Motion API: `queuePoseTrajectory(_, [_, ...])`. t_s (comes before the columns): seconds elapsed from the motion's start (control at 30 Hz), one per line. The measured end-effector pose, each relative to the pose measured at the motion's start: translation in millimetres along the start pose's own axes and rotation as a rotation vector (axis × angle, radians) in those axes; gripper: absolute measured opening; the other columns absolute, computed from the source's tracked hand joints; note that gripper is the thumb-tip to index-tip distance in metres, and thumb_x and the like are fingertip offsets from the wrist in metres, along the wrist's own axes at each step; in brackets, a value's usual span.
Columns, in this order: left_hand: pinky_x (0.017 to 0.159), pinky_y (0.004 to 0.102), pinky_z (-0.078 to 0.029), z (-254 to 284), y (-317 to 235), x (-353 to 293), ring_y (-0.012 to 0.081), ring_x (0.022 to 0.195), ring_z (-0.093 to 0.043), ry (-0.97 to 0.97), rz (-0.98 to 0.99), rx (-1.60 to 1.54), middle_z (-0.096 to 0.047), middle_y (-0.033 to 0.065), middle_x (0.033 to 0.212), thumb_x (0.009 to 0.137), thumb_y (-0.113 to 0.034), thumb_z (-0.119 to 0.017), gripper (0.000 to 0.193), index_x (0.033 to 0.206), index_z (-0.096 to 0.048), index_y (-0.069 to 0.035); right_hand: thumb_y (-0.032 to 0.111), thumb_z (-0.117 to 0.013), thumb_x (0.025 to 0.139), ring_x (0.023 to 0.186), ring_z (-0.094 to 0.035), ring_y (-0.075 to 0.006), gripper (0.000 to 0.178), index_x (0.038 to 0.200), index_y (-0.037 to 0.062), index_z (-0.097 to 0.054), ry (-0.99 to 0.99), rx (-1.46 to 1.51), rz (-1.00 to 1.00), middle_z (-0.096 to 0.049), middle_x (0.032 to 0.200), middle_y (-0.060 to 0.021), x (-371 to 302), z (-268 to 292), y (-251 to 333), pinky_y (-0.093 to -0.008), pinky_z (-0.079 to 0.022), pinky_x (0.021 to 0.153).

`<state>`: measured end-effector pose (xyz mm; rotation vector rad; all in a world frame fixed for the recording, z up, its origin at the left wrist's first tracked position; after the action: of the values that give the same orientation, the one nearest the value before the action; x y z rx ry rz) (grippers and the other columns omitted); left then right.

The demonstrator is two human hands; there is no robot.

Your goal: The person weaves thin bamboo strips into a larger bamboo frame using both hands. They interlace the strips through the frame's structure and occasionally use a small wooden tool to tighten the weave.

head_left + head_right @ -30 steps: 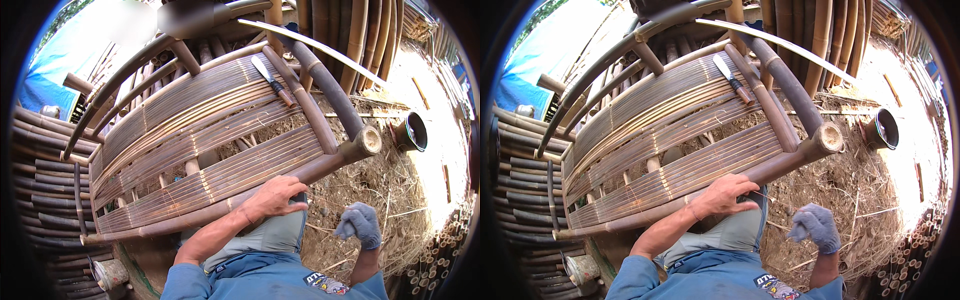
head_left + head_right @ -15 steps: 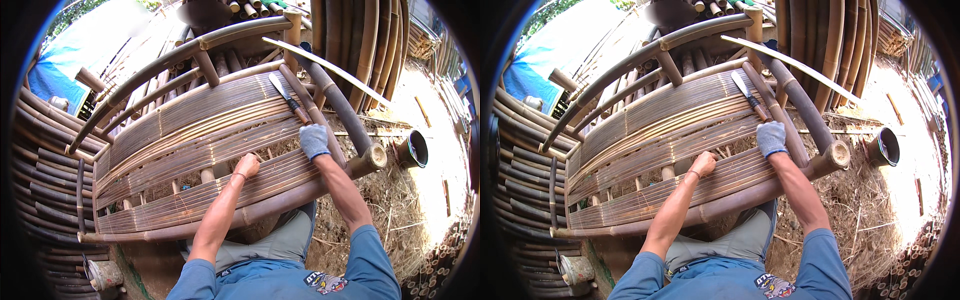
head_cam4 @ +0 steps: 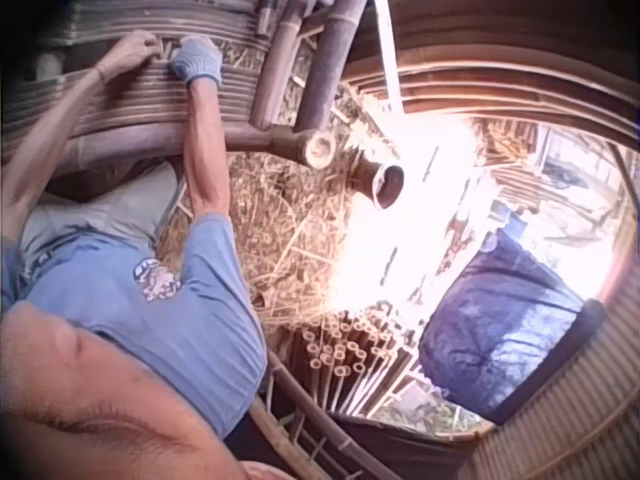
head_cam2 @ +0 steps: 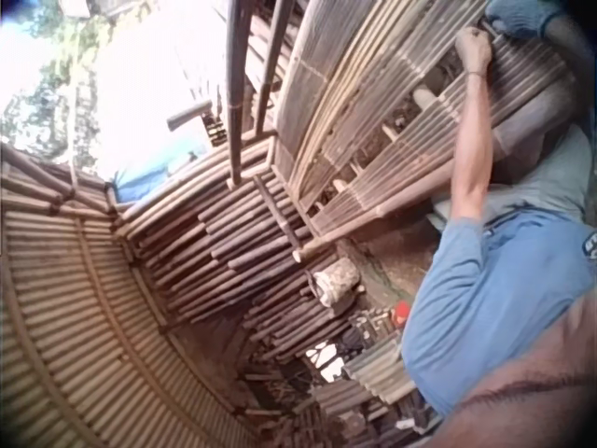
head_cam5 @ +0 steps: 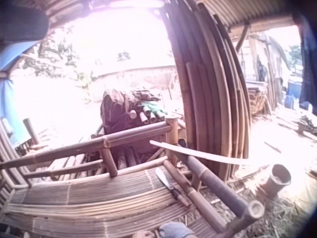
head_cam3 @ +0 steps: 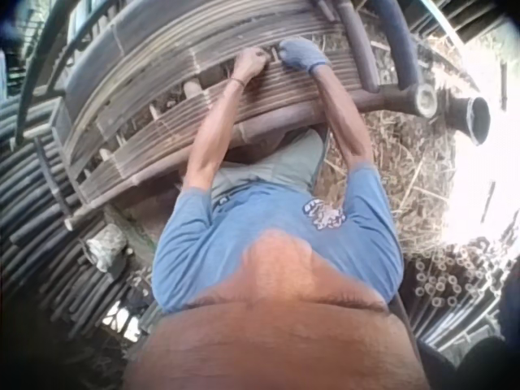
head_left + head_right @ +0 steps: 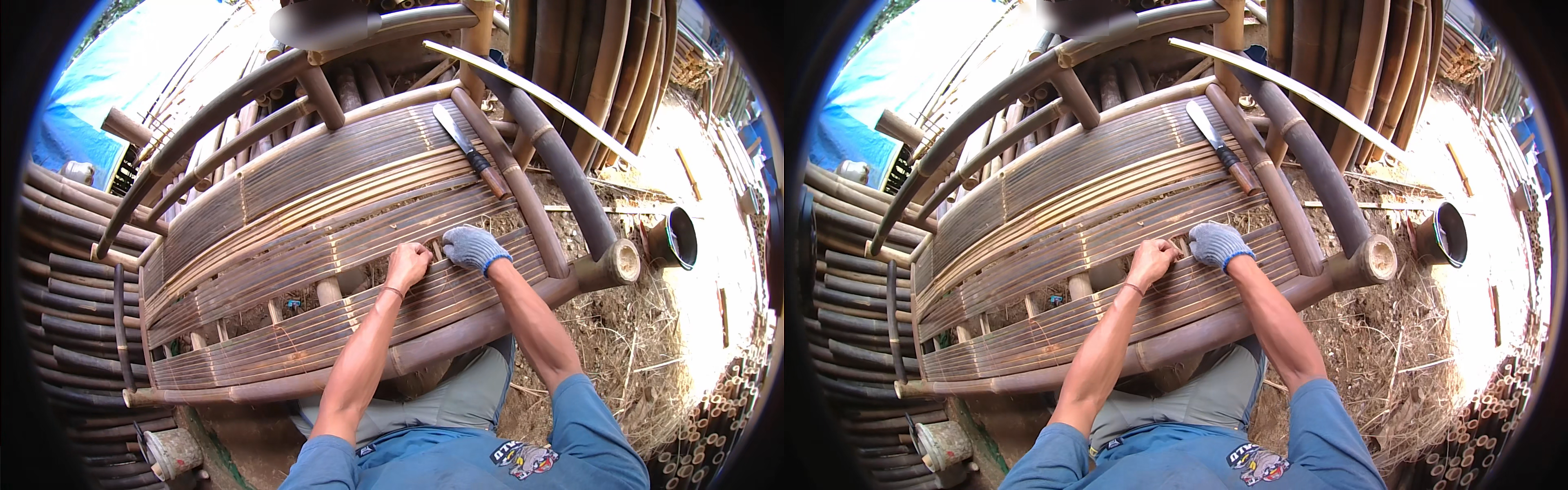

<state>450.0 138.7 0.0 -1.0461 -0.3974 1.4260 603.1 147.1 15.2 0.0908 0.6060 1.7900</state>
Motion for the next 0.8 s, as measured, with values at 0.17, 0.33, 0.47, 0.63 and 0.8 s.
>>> queuePoseTrajectory(0.17, [0.055,0.0205,-0.039,22.7,-16.9,-29.8,0.0048,0.066,-0.053,0.290,0.090,-0.638,-0.066,-0.0012,0.080,0.087,-0.017,-0.069,0.010,0.086,-0.073,-0.007,0.023,-0.071,0.074,0.115,-0.059,-0.0351,0.039,0.113,0.0169,-0.071,-0.549,0.146,0.218,-0.064,0.119,-0.0139,-81.5,44.5,32.6,-0.0464,-0.046,0.100])
queuePoseTrajectory(0.33, [0.050,0.0201,-0.035,12.8,-19.2,-32.3,0.0027,0.058,-0.047,0.449,0.188,-0.661,-0.066,-0.0030,0.079,0.086,-0.016,-0.071,0.008,0.084,-0.072,-0.008,0.024,-0.075,0.078,0.104,-0.063,-0.0296,0.027,0.103,0.0129,-0.074,-0.625,0.302,0.280,-0.068,0.109,-0.0117,-82.7,32.8,46.5,-0.0414,-0.048,0.094])
queuePoseTrajectory(0.47, [0.046,0.0186,-0.034,4.1,-28.0,-31.1,0.0020,0.054,-0.044,0.457,0.231,-0.611,-0.067,-0.0032,0.079,0.086,-0.016,-0.069,0.009,0.086,-0.073,-0.009,0.018,-0.072,0.084,0.089,-0.067,-0.0236,0.017,0.096,0.0071,-0.074,-0.601,0.567,0.386,-0.070,0.095,-0.0103,-87.5,25.9,20.3,-0.0350,-0.052,0.083])
queuePoseTrajectory(0.63, [0.041,0.0199,-0.034,4.5,-20.2,-24.9,0.0035,0.052,-0.043,0.272,0.356,-0.621,-0.065,-0.0011,0.079,0.085,-0.015,-0.068,0.010,0.083,-0.072,-0.006,0.019,-0.066,0.095,0.095,-0.063,-0.0127,0.017,0.100,0.0036,-0.072,-0.398,1.159,0.089,-0.070,0.100,-0.0038,-110.2,19.4,-10.2,-0.0299,-0.051,0.085])
queuePoseTrajectory(0.8, [0.039,0.0218,-0.037,5.4,-7.6,-7.4,0.0060,0.049,-0.046,0.134,0.327,-0.445,-0.062,0.0018,0.074,0.085,-0.015,-0.068,0.011,0.081,-0.071,-0.004,0.019,-0.054,0.103,0.079,-0.063,-0.0115,0.015,0.101,0.0059,-0.062,-0.398,1.795,0.269,-0.063,0.080,-0.0016,-154.1,73.2,-10.8,-0.0337,-0.051,0.094])
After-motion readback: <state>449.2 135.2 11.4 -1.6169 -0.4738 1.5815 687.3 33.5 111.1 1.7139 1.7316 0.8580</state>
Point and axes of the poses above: each hand's wrist, its own x-axis towards the middle knuckle, its own z-axis out of the back of the hand, y = z × x, the point moved 7 cm from there along x, towards the middle knuckle
